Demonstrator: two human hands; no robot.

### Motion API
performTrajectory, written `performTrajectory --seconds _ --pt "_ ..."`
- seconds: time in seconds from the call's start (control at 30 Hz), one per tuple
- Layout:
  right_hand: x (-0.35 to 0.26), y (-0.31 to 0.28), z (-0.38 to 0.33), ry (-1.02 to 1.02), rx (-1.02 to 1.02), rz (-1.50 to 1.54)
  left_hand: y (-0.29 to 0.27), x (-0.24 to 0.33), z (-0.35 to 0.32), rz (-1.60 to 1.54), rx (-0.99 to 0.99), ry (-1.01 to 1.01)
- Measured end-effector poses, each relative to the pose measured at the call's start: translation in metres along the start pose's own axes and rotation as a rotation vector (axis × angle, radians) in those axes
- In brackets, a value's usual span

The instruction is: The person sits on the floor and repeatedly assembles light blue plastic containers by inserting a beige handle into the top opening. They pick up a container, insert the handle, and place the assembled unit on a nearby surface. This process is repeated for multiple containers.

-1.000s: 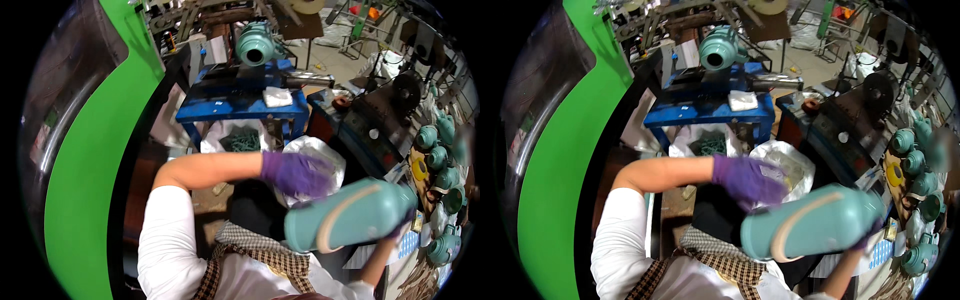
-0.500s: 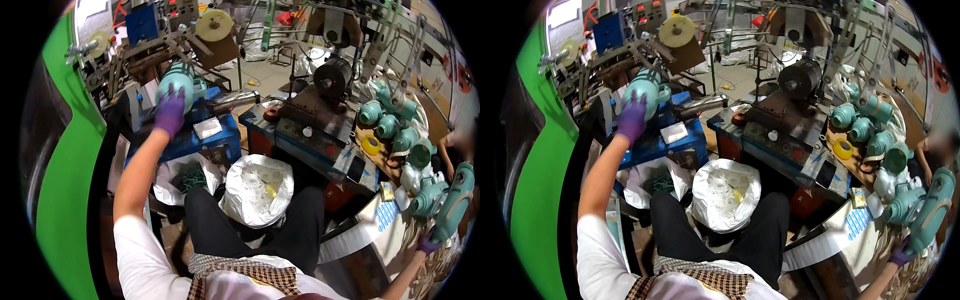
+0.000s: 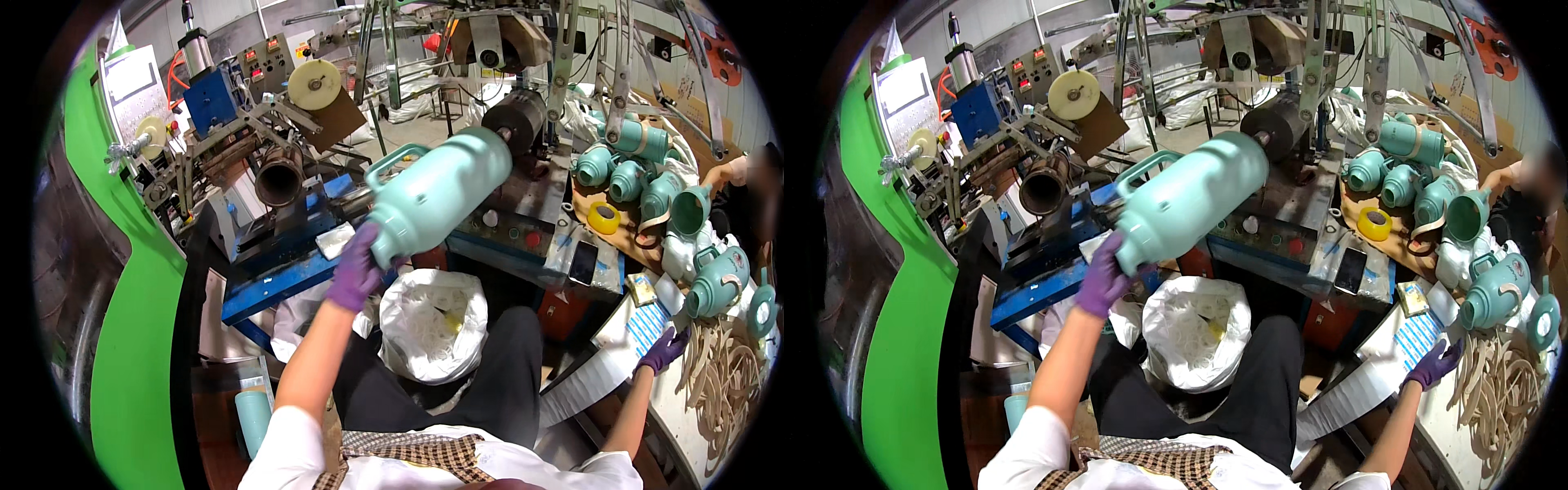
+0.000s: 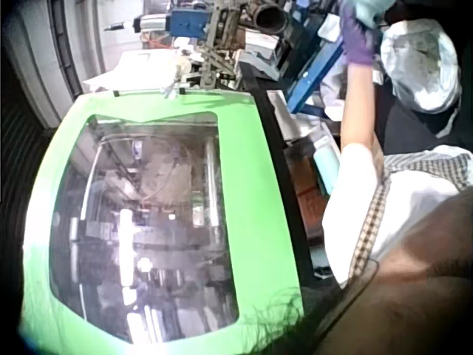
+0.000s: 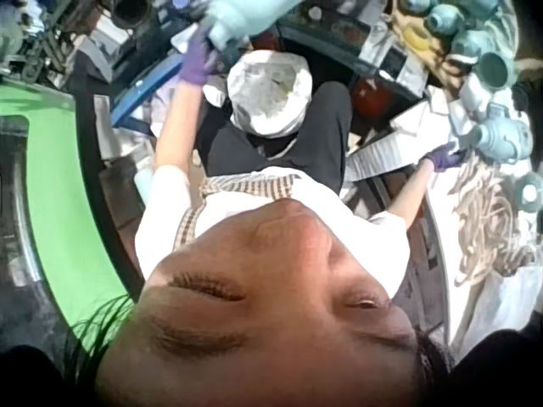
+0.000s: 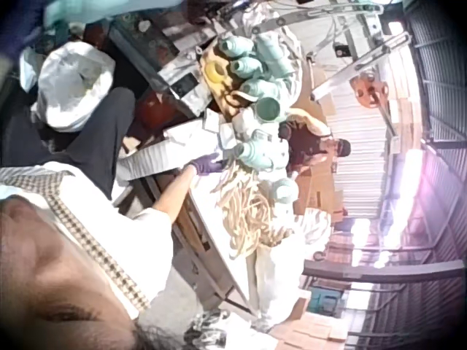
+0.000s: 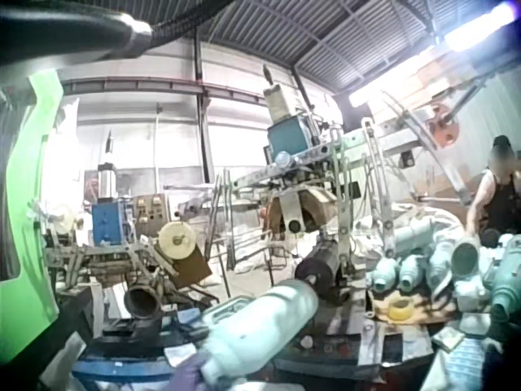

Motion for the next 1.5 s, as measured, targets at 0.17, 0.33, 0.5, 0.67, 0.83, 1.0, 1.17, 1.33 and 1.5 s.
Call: performTrajectory --seconds 0.17,0.33,0.5,0.67,0.83,1.0,1.17,1.33,1.5 --pt "-0.015 0.014 0.001 0.006 -0.211 0.116 0.11 -0.025 0.116 0.071 -0.237 0.074" --pt "-0.022 0.016 -0.005 0.012 -0.32 0.122 0.168 -0.017 0.25 0.347 -0.124 0.191" --pt "-0.015 0.022 -0.009 0.166 -0.28 0.405 0.181 0.0 0.292 0.703 0.189 0.424" --pt "-0.003 0.02 -0.01 0.355 -0.362 0.208 0.126 -0.03 0.188 1.004 0.055 0.413" --pt "-0.098 0.018 -0.011 -0.233 -0.414 0.132 -0.041 -0.105 -0.069 0.199 -0.114 0.295" --pt "-0.16 0.079 -0.047 -0.462 -0.577 0.229 -0.238 -0.13 -0.467 0.465 1.485 0.163" --pt "-0.207 0.1 -0.057 -0.641 -0.628 0.3 -0.224 -0.258 -0.692 1.834 1.051 -1.341" --pt "-0.236 0.098 -0.033 -0.794 -0.644 0.346 -0.284 -0.364 -0.756 1.945 0.521 -1.755" --pt "-0.283 0.12 -0.019 -0.959 -0.669 0.603 -0.293 -0.337 -0.685 1.544 -0.09 -1.875"
Point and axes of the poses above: each hand's wrist, its own z-axis towards the middle knuckle, its own y-axis out of the palm, x = y × z, the point moved 6 cm from there along z, towards the middle knuckle, and after that the axes turned 12 degrees about -y, right-handed, at the moved point
